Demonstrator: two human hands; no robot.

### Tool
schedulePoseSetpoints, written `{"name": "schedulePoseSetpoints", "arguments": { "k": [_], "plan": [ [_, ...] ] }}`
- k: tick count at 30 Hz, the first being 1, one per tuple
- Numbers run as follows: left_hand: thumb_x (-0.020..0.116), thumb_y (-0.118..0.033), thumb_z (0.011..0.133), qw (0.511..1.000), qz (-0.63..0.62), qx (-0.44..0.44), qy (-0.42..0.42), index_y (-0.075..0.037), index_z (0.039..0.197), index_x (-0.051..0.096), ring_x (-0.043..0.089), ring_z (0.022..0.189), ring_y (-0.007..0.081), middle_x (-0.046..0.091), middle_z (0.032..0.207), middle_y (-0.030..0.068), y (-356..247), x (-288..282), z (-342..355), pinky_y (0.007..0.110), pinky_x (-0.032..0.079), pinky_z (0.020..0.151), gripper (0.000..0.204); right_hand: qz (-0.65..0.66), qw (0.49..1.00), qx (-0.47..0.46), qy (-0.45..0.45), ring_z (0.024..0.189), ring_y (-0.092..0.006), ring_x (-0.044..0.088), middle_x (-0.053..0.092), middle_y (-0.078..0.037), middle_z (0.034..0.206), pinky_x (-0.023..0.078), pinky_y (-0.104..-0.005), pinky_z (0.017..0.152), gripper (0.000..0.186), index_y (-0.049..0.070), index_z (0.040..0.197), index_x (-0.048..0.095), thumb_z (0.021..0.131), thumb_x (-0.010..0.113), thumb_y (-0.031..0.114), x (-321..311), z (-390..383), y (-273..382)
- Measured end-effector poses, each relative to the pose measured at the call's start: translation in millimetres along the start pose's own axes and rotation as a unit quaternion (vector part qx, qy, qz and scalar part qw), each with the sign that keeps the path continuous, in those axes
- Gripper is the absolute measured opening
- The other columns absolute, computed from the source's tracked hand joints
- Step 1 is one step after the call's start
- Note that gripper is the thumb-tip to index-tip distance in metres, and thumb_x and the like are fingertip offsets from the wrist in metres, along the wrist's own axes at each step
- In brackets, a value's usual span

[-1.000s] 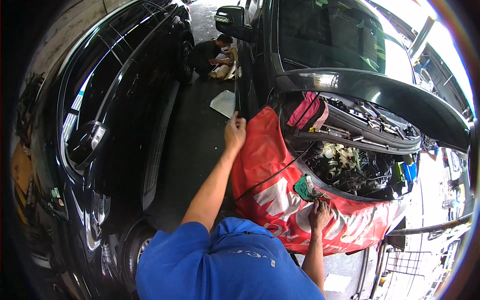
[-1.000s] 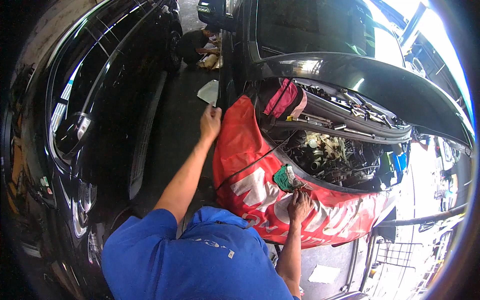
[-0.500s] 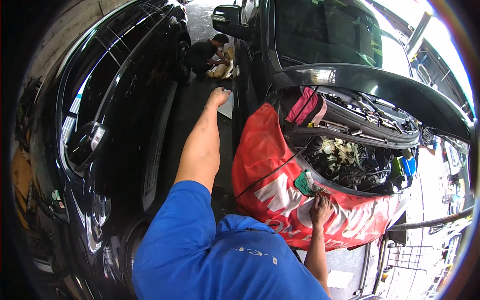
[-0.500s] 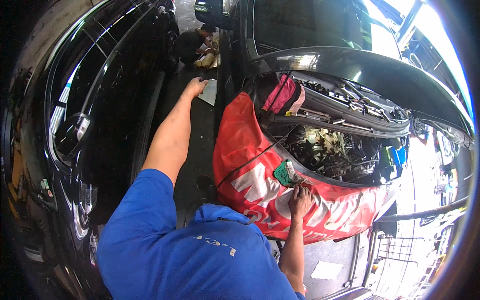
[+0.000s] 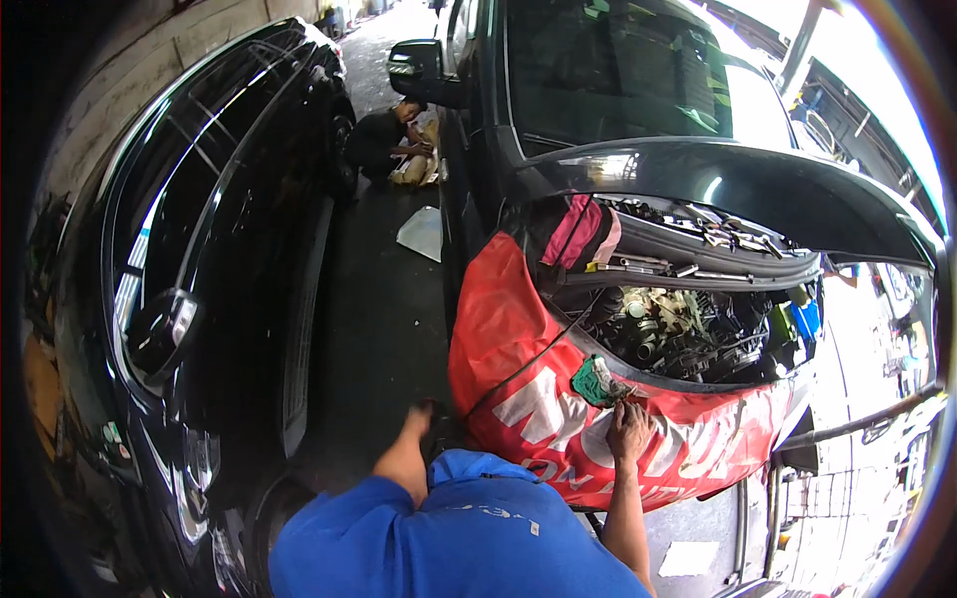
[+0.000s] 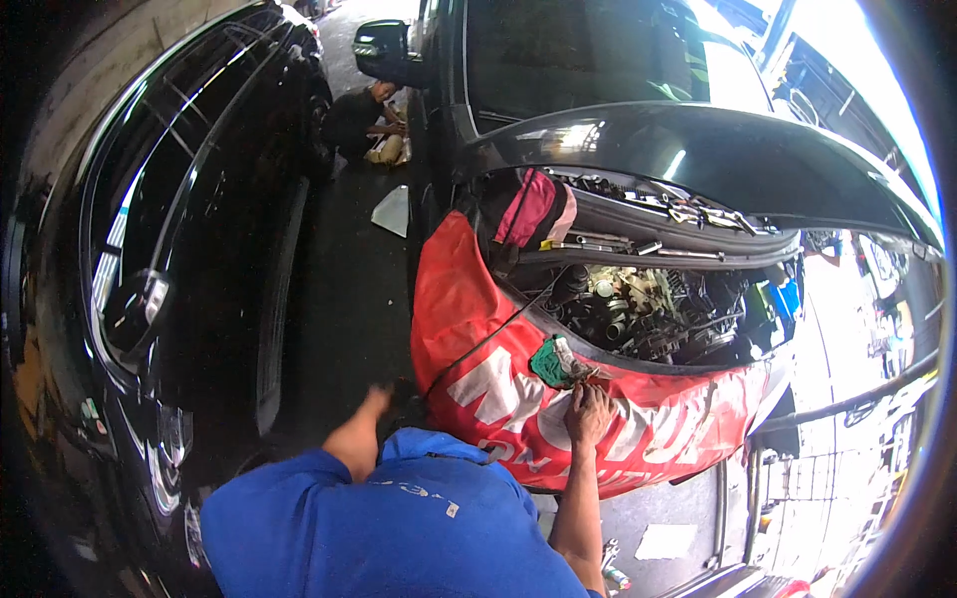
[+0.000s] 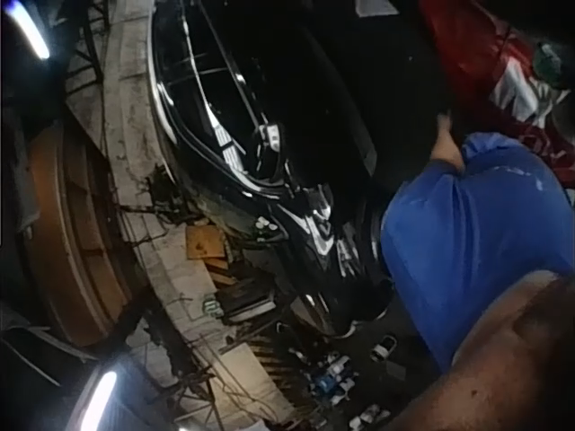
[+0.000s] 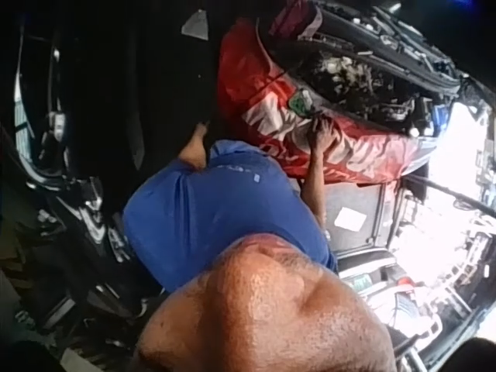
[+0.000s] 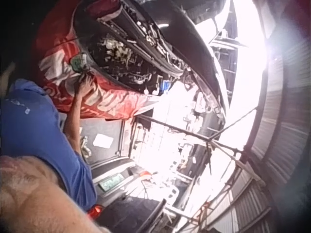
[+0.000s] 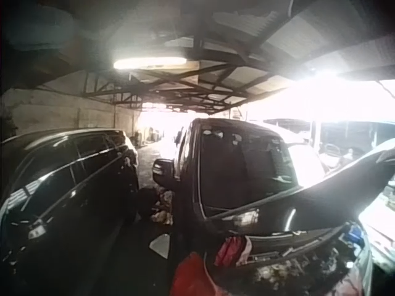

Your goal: Inspecting and handling an exhaust manifold or catalytic converter part during vehicle repair.

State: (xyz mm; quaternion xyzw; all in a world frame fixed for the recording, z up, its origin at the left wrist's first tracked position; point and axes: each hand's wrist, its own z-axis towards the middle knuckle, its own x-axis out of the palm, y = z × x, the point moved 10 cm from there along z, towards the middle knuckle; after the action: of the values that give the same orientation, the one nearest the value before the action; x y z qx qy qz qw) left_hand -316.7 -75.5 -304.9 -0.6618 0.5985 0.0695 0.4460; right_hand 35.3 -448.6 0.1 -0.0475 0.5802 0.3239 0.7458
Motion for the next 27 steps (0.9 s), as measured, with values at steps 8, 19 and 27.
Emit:
{"name": "schedulePoseSetpoints", "arguments": {
  "k": [8, 19, 27],
  "plan": [
    [0.041, -0.071, 0.091, 0.665, -0.678, 0.025, -0.312, -0.021, 0.078, 0.05, 0.037, 0.054, 0.0077, 0.039, 0.063, -0.0062, 84, -236, -71, 0.021, 0.03, 0.049, 0.053, 0.35, 0.929, 0.088, -0.077, 0.139, -0.0331, 0.034, 0.035, -0.022, 0.15, 0.027, -0.0353, 0.113, 0.051, 0.0, 0.147, 0.031, 0.102, 0.039, 0.024, -48, 40, -2],
    [0.028, -0.044, 0.103, 0.578, -0.673, 0.46, 0.037, -0.003, 0.144, 0.035, 0.041, 0.133, 0.031, 0.038, 0.147, 0.0191, -410, -280, -287, 0.041, 0.034, 0.11, 0.058, 0.394, 0.862, -0.276, -0.158, 0.146, -0.0286, 0.021, 0.021, -0.023, 0.156, 0.022, -0.0441, 0.115, 0.063, -0.002, 0.149, 0.025, 0.098, 0.048, 0.028, -230, 17, 305],
    [0.035, -0.038, 0.102, 0.725, -0.585, 0.359, 0.056, -0.001, 0.135, 0.046, 0.052, 0.124, 0.0296, 0.05, 0.137, 0.0171, -410, -250, -243, 0.043, 0.044, 0.102, 0.051, 0.624, 0.748, -0.086, -0.209, 0.147, -0.0289, 0.019, 0.021, -0.02, 0.157, 0.016, -0.0376, 0.118, 0.064, -0.006, 0.148, 0.023, 0.097, 0.047, 0.026, -238, 53, 124]
  ]
}}
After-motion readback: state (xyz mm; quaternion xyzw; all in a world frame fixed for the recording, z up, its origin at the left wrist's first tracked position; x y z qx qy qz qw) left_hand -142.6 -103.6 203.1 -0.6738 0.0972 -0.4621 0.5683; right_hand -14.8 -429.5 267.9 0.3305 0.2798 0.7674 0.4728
